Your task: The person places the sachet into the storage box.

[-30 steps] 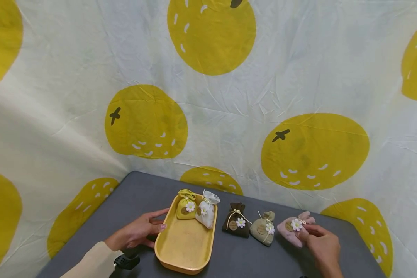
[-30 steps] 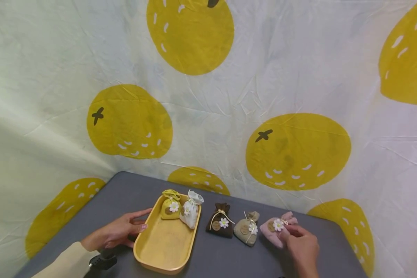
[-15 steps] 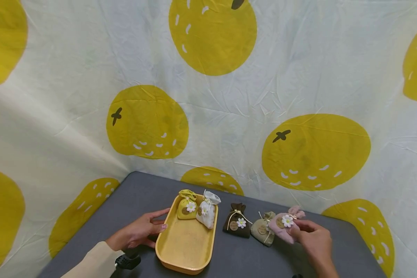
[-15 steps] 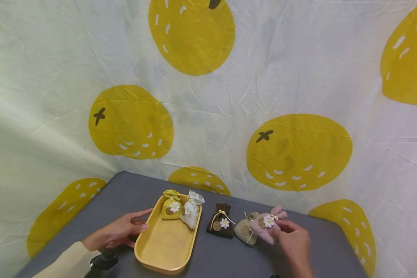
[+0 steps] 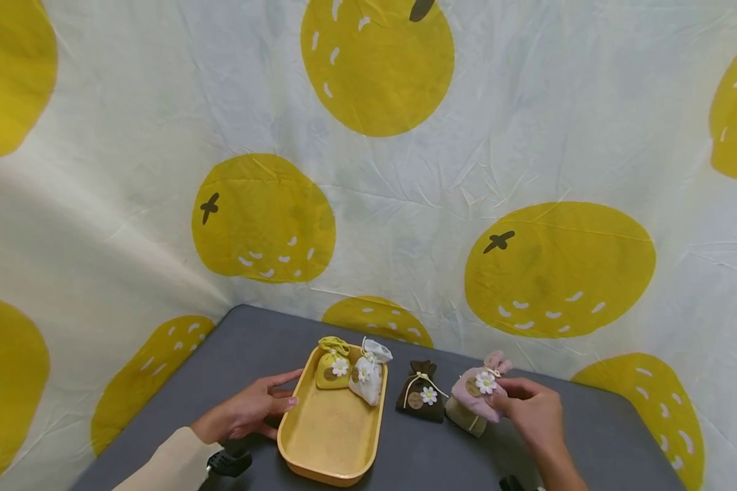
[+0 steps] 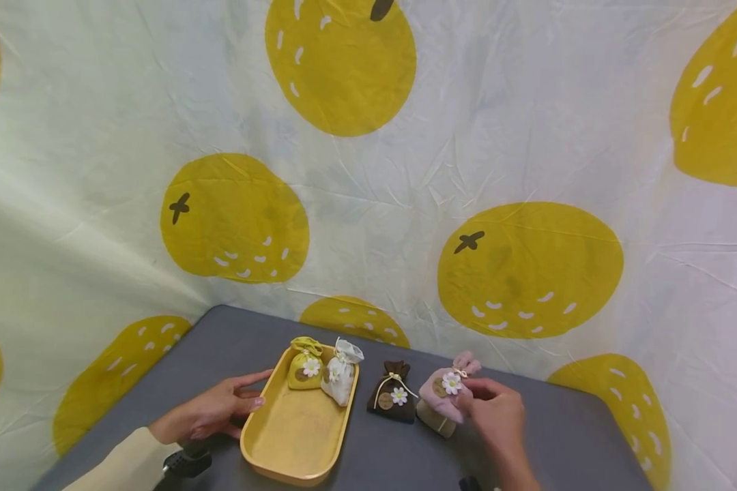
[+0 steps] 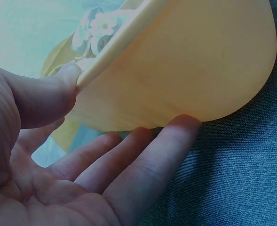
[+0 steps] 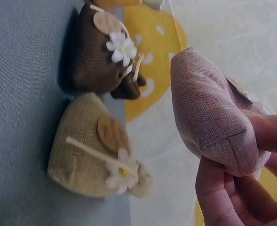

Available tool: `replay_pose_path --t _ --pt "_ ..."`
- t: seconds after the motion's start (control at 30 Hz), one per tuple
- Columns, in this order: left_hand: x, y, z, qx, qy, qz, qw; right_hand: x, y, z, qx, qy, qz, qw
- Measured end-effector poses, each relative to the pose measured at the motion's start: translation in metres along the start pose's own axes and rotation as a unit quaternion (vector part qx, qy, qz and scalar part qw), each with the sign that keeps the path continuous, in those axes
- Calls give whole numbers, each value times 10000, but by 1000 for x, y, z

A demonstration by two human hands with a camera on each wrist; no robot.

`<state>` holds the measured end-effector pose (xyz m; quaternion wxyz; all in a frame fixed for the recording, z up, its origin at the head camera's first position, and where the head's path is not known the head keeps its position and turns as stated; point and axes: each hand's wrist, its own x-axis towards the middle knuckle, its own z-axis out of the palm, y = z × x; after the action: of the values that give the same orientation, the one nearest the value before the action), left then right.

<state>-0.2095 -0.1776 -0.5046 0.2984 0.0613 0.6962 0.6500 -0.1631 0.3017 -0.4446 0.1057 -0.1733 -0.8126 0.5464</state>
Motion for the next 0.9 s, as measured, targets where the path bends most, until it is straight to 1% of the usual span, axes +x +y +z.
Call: replay_pose_path --t 0.2,0.53,0.9 --pt "-1 -1 0 -30 -22 6 10000 -3 -7 12 193 -93 -191 9996" --pt "-2 -1 0 -46 42 -39 10000 -9 -16 25 116 -127 -425 9989" --pt "-2 1 1 -26 50 5 10000 -13 -29 44 265 -353 -657 9969"
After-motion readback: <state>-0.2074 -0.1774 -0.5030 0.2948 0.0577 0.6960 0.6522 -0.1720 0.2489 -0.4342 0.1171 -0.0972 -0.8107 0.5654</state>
